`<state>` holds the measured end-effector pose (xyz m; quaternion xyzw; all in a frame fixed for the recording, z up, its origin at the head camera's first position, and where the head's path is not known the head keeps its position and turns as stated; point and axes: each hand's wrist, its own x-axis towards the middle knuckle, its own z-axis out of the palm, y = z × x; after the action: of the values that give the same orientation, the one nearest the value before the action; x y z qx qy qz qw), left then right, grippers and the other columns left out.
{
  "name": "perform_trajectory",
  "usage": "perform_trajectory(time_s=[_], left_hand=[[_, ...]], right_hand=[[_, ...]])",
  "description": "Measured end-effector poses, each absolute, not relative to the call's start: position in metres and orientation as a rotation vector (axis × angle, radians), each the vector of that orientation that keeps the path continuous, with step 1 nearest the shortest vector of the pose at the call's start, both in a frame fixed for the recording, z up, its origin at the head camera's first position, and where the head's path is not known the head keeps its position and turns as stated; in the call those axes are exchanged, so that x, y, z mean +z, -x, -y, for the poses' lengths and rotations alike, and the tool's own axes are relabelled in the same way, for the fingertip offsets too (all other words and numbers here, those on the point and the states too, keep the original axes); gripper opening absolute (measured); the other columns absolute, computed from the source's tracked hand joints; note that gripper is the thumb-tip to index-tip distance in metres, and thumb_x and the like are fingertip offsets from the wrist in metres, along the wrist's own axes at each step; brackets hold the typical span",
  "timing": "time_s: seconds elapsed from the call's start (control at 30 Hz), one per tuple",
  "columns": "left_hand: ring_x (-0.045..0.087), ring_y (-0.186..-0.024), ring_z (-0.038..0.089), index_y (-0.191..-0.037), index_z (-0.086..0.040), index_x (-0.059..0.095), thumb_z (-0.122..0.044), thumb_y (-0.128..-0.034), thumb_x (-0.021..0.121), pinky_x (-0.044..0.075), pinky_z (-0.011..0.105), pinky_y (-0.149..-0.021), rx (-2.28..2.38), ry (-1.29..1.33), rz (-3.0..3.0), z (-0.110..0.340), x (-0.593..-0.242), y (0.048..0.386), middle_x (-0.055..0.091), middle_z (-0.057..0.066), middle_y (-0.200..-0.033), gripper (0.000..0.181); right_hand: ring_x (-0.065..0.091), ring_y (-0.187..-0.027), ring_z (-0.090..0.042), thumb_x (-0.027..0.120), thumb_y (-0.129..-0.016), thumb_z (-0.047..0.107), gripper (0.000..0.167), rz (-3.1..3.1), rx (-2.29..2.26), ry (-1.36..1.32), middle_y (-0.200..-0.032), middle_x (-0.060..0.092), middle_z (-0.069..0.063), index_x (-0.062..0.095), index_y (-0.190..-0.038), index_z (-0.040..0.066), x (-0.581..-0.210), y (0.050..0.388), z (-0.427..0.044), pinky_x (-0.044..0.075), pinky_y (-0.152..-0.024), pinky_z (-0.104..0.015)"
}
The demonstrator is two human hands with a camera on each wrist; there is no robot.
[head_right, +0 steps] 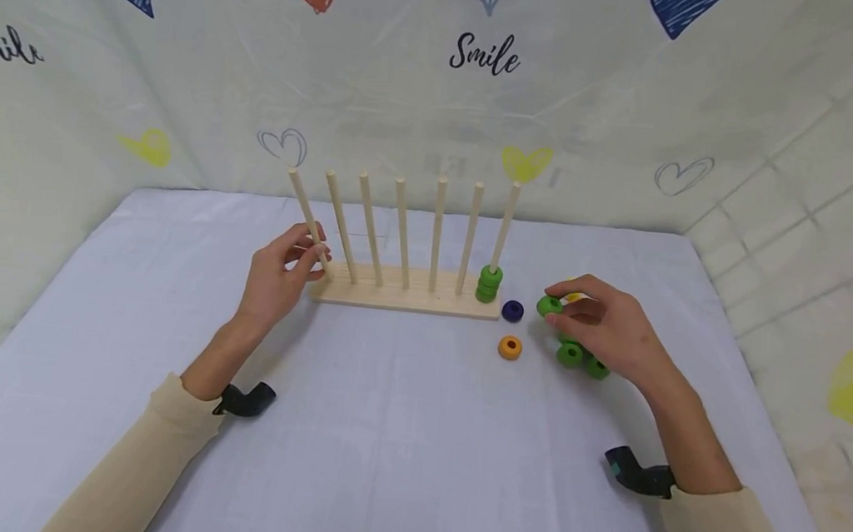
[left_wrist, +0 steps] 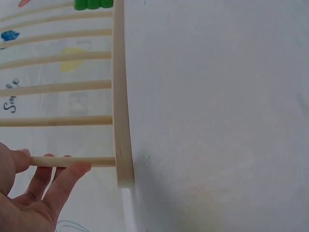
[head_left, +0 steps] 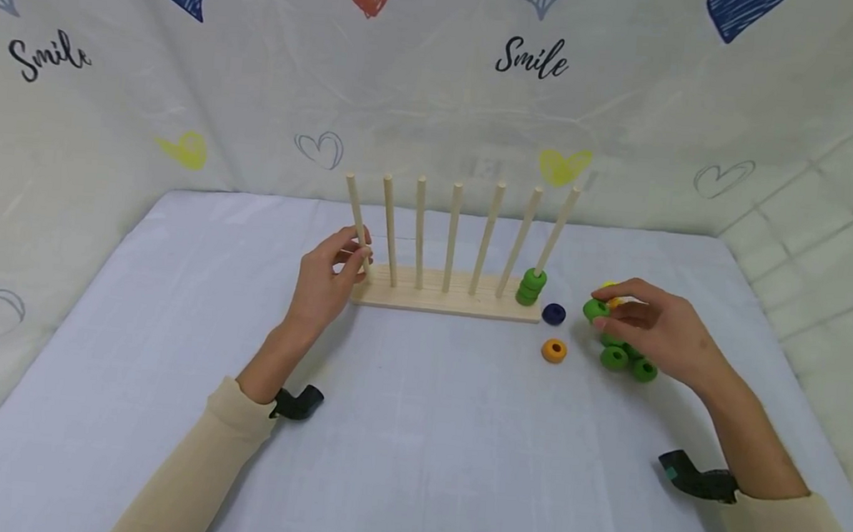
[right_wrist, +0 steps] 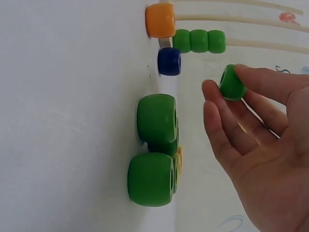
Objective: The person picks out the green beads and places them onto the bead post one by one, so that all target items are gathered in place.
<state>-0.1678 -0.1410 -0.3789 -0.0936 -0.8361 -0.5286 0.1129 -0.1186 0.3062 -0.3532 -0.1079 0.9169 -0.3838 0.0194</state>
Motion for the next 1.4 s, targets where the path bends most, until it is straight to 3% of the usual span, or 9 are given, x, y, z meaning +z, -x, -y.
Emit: perform_trajectory(time_s=[0.13, 0.3, 0.5, 0.83, 1.13, 1.4], left_hand=[[0.074, -0.1, 0.037, -0.117, -0.009, 0.065, -0.012, -0.105, 0.062, 0.068, 0.041, -0.082, -1.559, 0.275, 2.458, 0.141, -0.379, 0.168, 0.07, 0.019, -0.111, 0.013], [0.074, -0.101, 0.037, -0.117, -0.009, 0.065, -0.01, -0.1051, 0.062, 0.068, 0.042, -0.082, -1.572, 0.275, 2.453, 0.141, -0.38, 0.168, 0.07, 0.019, -0.112, 0.012], [0.074, -0.101, 0.04, -0.117, -0.009, 0.066, -0.01, -0.1048, 0.062, 0.068, 0.043, -0.082, -1.589, 0.267, 2.44, 0.141, -0.379, 0.168, 0.07, 0.019, -0.11, 0.013], [0.074, -0.101, 0.039, -0.117, -0.008, 0.065, -0.01, -0.1047, 0.062, 0.068, 0.041, -0.082, -1.575, 0.288, 2.447, 0.14, -0.378, 0.168, 0.07, 0.019, -0.112, 0.013], [0.074, -0.099, 0.034, -0.116, -0.009, 0.066, -0.011, -0.1045, 0.063, 0.068, 0.039, -0.081, -1.556, 0.282, 2.446, 0.142, -0.38, 0.166, 0.071, 0.017, -0.111, 0.012], [0.073, -0.099, 0.038, -0.117, -0.009, 0.065, -0.011, -0.1048, 0.063, 0.068, 0.041, -0.082, -1.569, 0.277, 2.441, 0.141, -0.38, 0.166, 0.071, 0.019, -0.111, 0.013]], right_hand=[[0.062, -0.094, 0.011, 0.077, -0.096, 0.023, 0.031, -2.904, -1.184, 0.287, -0.117, 0.065, 0.014, 0.07, -0.126, 0.018, -0.353, 0.118, -0.303, 0.054, -0.077, -0.004], [0.062, -0.096, 0.006, 0.077, -0.096, 0.017, 0.035, -2.906, -1.278, 0.339, -0.115, 0.064, 0.015, 0.068, -0.129, 0.013, -0.352, 0.121, -0.3, 0.052, -0.083, 0.0], [0.064, -0.097, 0.005, 0.077, -0.094, 0.007, 0.037, -2.884, -1.405, 0.403, -0.112, 0.063, 0.013, 0.068, -0.13, 0.007, -0.348, 0.126, -0.299, 0.055, -0.082, -0.003], [0.065, -0.098, 0.004, 0.076, -0.094, 0.005, 0.039, -2.917, -1.535, 0.309, -0.117, 0.064, 0.023, 0.067, -0.132, 0.007, -0.341, 0.131, -0.289, 0.056, -0.081, -0.004], [0.065, -0.101, 0.005, 0.076, -0.093, 0.003, 0.039, -2.975, -1.638, 0.303, -0.114, 0.063, 0.021, 0.067, -0.131, 0.004, -0.332, 0.137, -0.281, 0.054, -0.084, -0.001], [0.064, -0.102, 0.001, 0.075, -0.094, 0.004, 0.039, -2.987, -1.71, 0.293, -0.117, 0.066, 0.022, 0.067, -0.132, 0.006, -0.323, 0.136, -0.277, 0.053, -0.086, -0.002]])
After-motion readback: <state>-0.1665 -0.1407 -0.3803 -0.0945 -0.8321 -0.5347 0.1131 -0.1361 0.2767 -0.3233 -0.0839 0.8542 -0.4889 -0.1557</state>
